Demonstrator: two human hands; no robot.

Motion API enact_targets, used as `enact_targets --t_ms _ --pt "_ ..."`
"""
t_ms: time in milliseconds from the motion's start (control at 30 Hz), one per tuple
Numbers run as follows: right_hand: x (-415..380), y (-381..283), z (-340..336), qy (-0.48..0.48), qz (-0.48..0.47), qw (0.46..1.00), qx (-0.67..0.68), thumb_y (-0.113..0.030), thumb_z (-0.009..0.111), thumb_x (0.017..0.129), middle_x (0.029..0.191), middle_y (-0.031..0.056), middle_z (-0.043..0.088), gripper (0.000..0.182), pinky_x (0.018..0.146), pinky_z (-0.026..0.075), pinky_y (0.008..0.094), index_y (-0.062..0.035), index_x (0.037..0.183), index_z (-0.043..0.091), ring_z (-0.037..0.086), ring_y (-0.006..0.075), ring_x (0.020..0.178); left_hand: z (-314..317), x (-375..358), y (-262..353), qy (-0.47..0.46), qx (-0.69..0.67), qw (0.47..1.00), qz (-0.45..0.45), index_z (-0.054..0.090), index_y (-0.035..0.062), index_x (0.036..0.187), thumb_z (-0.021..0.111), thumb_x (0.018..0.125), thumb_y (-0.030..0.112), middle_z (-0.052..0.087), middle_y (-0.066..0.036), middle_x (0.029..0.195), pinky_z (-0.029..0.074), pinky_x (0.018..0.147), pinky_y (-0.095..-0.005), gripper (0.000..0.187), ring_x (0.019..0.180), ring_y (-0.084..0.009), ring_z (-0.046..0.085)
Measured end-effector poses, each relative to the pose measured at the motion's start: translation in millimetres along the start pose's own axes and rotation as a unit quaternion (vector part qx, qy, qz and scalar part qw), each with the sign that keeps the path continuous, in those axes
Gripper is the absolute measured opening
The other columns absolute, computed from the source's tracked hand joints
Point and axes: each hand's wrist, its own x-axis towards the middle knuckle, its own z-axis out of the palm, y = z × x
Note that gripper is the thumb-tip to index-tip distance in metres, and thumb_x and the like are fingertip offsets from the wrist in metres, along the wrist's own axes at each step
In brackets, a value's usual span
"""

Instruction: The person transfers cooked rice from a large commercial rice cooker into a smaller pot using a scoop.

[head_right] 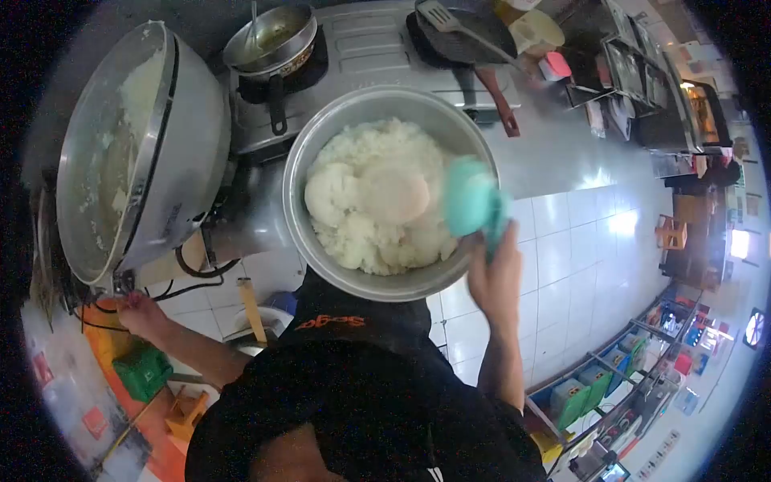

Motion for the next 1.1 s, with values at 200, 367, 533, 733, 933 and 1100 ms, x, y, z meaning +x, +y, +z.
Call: enact_targets --t_ms 200,367,533,733,933,1100 --pt "-1 -46 -38 0.046 0.144 0.98 0.127 -0.016 0.046 0.097 0.059 0.0058 0.052 0.043 0.049 0.039 0.031 0.001 0.134 0.034 0.05 0.0147 0.05 62 -81 16 0.008 -0.004 1.0 -0.015 0.051 -0.0057 0.113 0.047 0.094 0.013 0.052 -0.011 0.104 0.048 0.074 -0.0293 0.027 0.091 -0.0196 0.051" --pt "-6 -34 1 -0.106 -0.053 0.99 -0.077 -0.014 0.054 0.092 0.07 0.0194 0.064 0.054 0.054 0.047 0.0447 -0.0176 0.143 0.037 0.062 0.0356 0.057 62 -109 13 0.022 0.06 0.998 -0.005 0.05 -0.0033 0.122 0.043 0.095 0.018 0.054 -0.009 0.111 0.044 0.081 -0.0313 0.035 0.099 -0.0195 0.05" --pt "7 -32 11 -0.159 0.013 0.97 -0.185 -0.017 0.055 0.09 0.068 0.0197 0.063 0.053 0.055 0.049 0.0478 -0.0179 0.141 0.039 0.064 0.0362 0.06 54 -154 -8 0.038 0.244 0.968 0.047 0.054 0.001 0.12 0.047 0.093 0.021 0.056 -0.006 0.113 0.04 0.081 -0.0303 0.035 0.099 -0.0184 0.05" --pt "94 -10 59 -0.047 -0.076 0.982 -0.164 -0.019 0.051 0.092 0.066 0.0206 0.062 0.05 0.056 0.05 0.0492 -0.0151 0.14 0.039 0.063 0.0381 0.059 116 -265 -48 -0.38 0.377 0.834 -0.132 0.061 0.0047 0.12 0.048 0.097 0.03 0.061 -0.006 0.105 0.046 0.08 -0.031 0.037 0.09 -0.015 0.058" --pt "25 -42 45 -0.217 -0.097 0.952 -0.193 -0.015 0.057 0.088 0.067 0.0177 0.061 0.055 0.057 0.049 0.0486 -0.0235 0.14 0.04 0.061 0.0375 0.06 122 -293 -62 -0.437 0.304 0.833 -0.153 0.064 0.0012 0.114 0.06 0.092 0.014 0.065 -0.01 0.103 0.052 0.067 -0.0221 0.027 0.077 -0.0103 0.061" --pt "11 -30 -15 -0.244 -0.029 0.93 -0.274 -0.017 0.052 0.091 0.071 0.0165 0.065 0.05 0.056 0.052 0.0461 -0.0247 0.139 0.041 0.065 0.0339 0.062 118 -290 -62 -0.414 0.296 0.809 -0.294 0.064 -0.0018 0.111 0.064 0.089 0.012 0.066 -0.006 0.088 0.054 0.067 -0.0223 0.026 0.075 -0.0097 0.062"
